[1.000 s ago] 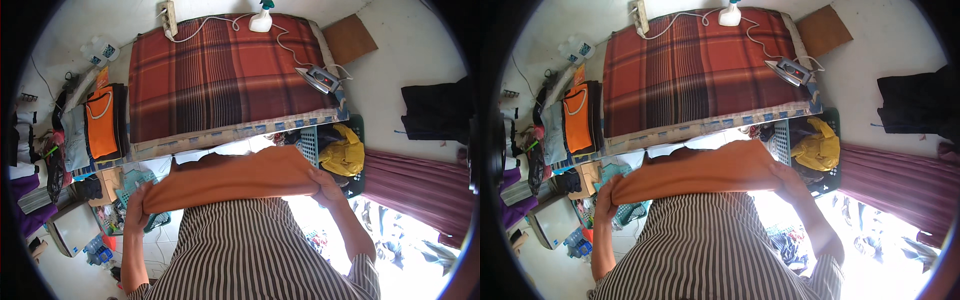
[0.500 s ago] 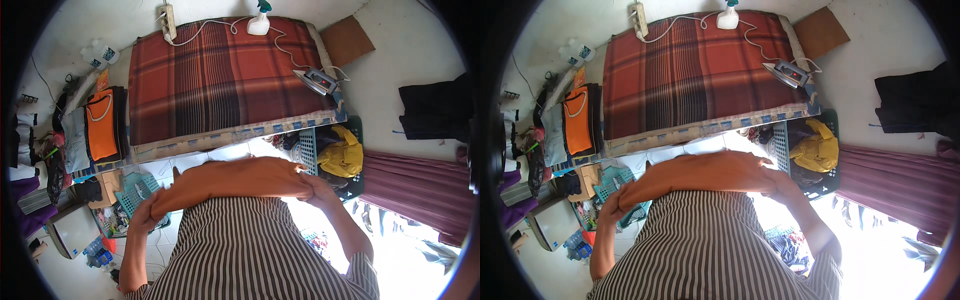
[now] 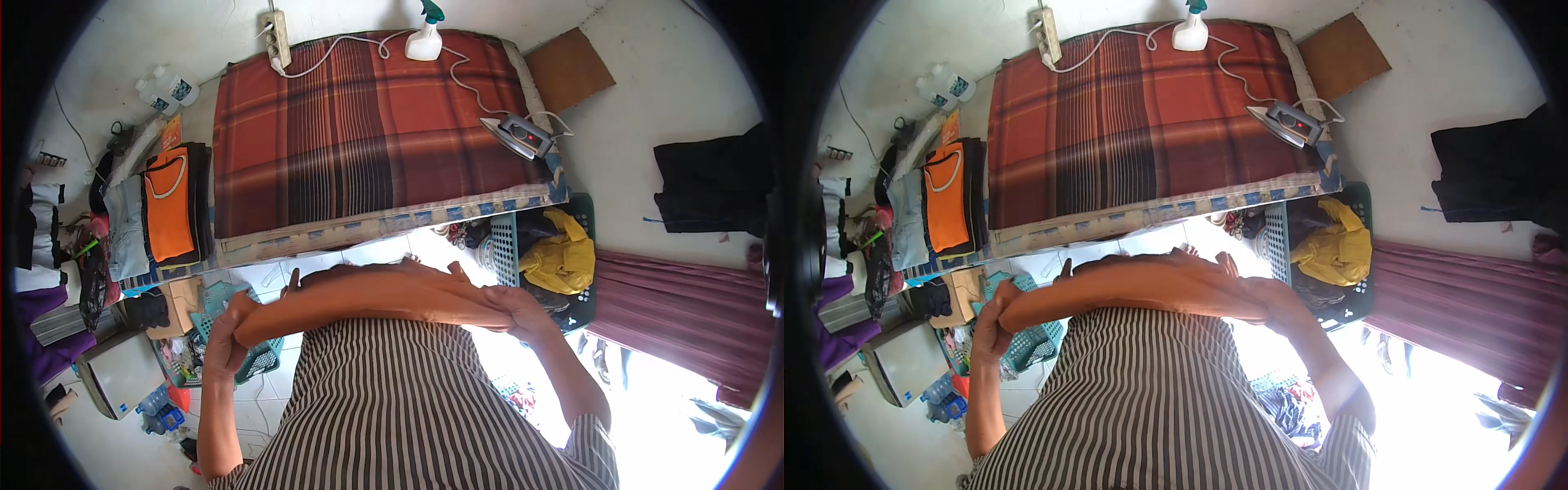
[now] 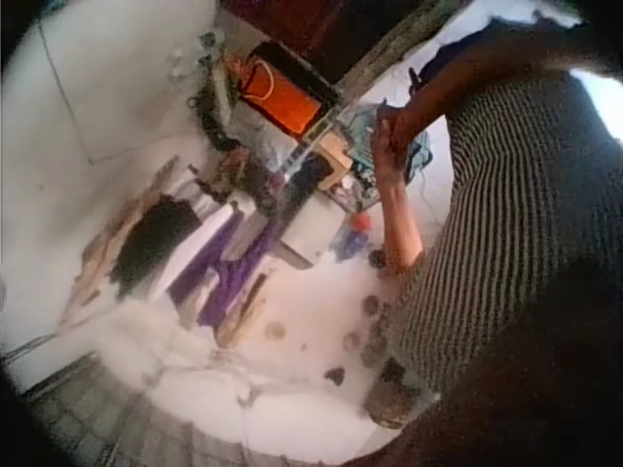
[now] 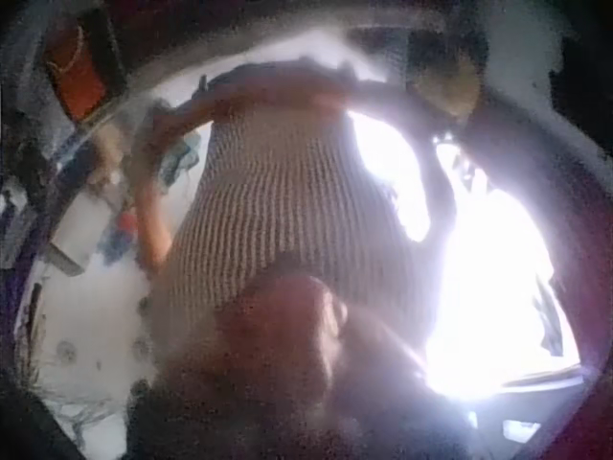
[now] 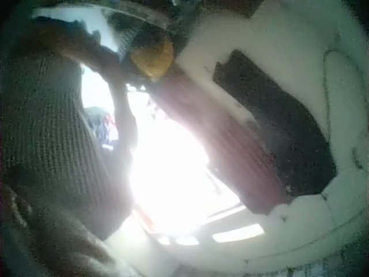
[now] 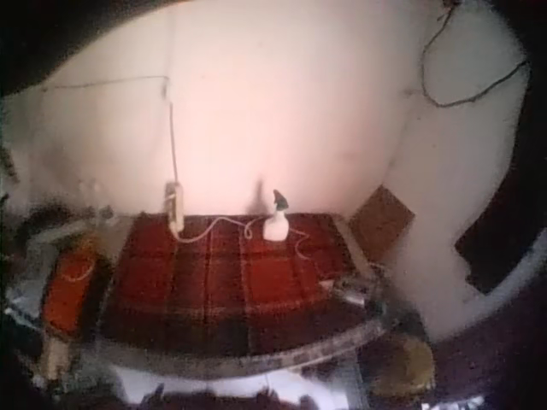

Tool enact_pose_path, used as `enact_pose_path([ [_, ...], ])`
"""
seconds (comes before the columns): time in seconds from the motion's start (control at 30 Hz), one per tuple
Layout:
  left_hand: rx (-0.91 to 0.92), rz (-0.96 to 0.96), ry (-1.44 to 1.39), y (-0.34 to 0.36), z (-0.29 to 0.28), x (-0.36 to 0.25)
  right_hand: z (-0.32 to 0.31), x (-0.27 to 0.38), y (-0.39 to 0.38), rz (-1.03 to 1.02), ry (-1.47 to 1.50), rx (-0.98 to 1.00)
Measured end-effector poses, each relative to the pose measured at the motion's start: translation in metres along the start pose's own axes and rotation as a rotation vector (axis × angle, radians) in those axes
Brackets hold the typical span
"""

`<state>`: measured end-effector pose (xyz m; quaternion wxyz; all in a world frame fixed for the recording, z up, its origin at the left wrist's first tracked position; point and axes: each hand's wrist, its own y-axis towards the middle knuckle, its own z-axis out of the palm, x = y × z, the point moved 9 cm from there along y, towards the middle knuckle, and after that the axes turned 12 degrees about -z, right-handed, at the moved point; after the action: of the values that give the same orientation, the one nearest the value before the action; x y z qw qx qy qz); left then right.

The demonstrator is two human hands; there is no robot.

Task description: The person irons an orange t-shirt on an ironing board using an iron and a spray bottle, pressing both sides and the sleeves before folding the garment.

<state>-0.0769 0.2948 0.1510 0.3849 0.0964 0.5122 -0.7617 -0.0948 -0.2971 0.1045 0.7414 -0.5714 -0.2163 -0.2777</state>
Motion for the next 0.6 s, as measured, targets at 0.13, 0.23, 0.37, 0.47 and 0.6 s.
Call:
enact_pose_path([
  [0.13, -0.052, 0.046, 0.197, -0.001, 0.01, -0.007, 0.01, 0.045, 0.007, -0.333, 0.3, -0.068],
  [0.23, -0.131, 0.441, 0.05, -0.004, 0.025, -0.045, 0.008, 0.074, 0.01, -0.518, 0.486, 0.055],
  [0.37, -0.143, 0.39, 0.037, -0.003, 0.018, -0.038, 0.012, 0.074, 0.016, -0.495, 0.415, 0.037],
  [0.47, 0.038, 0.271, 0.112, -0.004, 0.014, -0.016, 0.025, 0.088, 0.007, -0.439, 0.5, 0.019],
  [0.6, -0.107, 0.205, 0.127, -0.019, 0.027, -0.008, -0.01, 0.066, 0.009, -0.369, 0.146, 0.034],
])
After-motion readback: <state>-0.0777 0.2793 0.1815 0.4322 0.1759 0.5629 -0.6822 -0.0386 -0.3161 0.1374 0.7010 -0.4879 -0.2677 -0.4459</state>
